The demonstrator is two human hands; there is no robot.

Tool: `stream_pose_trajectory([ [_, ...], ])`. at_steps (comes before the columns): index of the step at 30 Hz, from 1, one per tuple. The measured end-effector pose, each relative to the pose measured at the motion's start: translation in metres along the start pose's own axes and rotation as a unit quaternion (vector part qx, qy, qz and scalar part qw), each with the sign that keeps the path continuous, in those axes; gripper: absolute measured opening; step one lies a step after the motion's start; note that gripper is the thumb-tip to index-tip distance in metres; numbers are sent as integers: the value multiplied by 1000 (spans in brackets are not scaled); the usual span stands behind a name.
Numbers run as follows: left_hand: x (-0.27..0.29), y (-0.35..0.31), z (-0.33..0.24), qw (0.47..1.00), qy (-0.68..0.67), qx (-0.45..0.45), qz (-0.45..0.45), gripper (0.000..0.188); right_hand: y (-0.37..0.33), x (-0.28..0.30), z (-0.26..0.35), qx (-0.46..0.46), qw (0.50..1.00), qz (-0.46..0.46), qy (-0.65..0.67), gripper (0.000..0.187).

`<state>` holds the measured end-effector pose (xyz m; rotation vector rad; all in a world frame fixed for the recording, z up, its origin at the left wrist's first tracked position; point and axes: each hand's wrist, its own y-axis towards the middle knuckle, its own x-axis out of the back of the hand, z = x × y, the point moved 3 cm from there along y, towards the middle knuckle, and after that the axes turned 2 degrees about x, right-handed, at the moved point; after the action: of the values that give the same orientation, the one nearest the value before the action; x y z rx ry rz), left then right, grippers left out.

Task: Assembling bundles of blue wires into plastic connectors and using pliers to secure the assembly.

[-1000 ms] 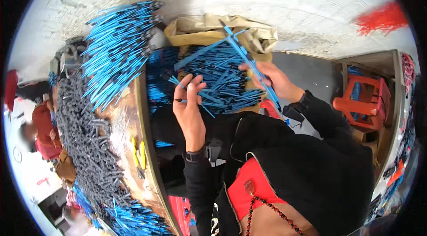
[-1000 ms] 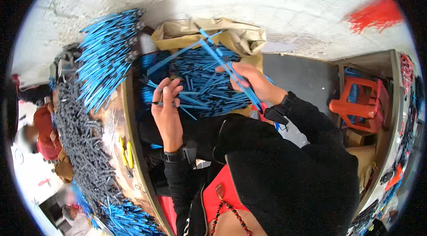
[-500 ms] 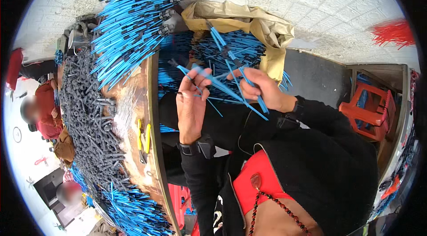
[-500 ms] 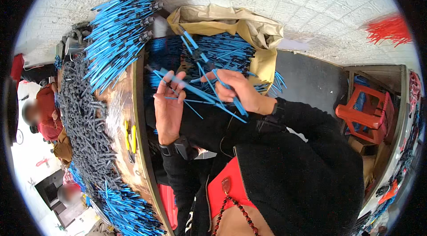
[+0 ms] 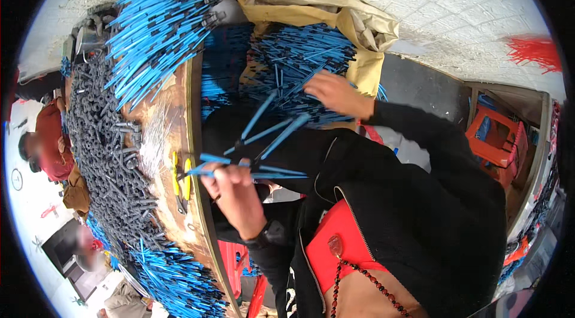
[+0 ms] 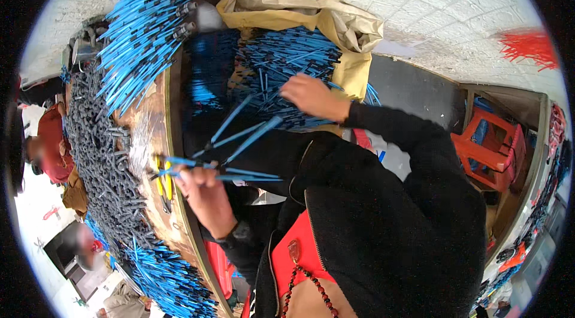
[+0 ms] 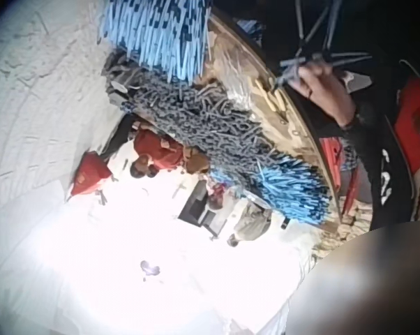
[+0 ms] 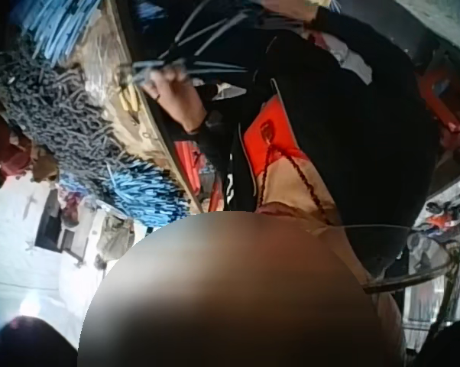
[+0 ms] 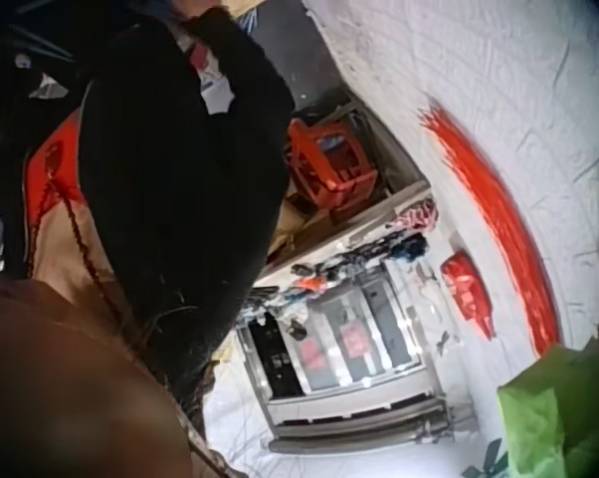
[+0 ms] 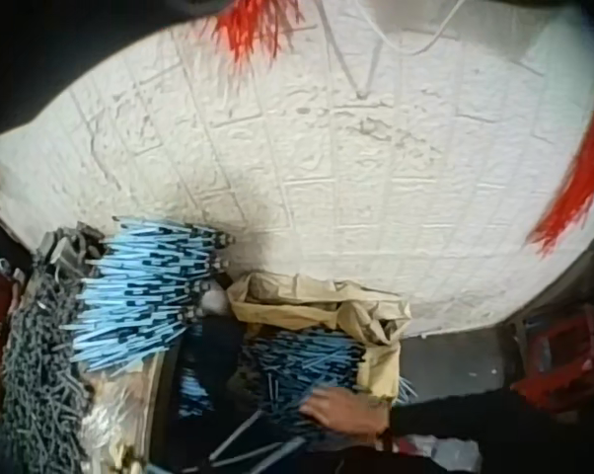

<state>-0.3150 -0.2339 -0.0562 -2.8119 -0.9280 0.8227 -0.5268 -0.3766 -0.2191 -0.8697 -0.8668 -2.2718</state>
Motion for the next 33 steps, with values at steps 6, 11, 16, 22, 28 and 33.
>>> stream_pose_trajectory([
  [6,8,-26,-33,997,28,14,74,14,1,-109,-92,85,948,197,-234,20],
  [11,5,-19,-33,996,46,29,72,15,-2,-65,-108,20,981,164,-97,16],
  [16,-13,8,-18,992,10,60,114,13,-19,-2,-111,-101,994,-19,48,13],
  [22,-24,33,-6,987,-3,49,152,9,-49,-16,-96,-114,986,122,1,19],
  [28,-7,27,-10,989,-35,33,137,12,-47,-30,-95,-317,890,193,265,25],
  [33,-4,44,8,998,-24,43,34,17,-27,30,-30,-214,941,17,260,21],
])
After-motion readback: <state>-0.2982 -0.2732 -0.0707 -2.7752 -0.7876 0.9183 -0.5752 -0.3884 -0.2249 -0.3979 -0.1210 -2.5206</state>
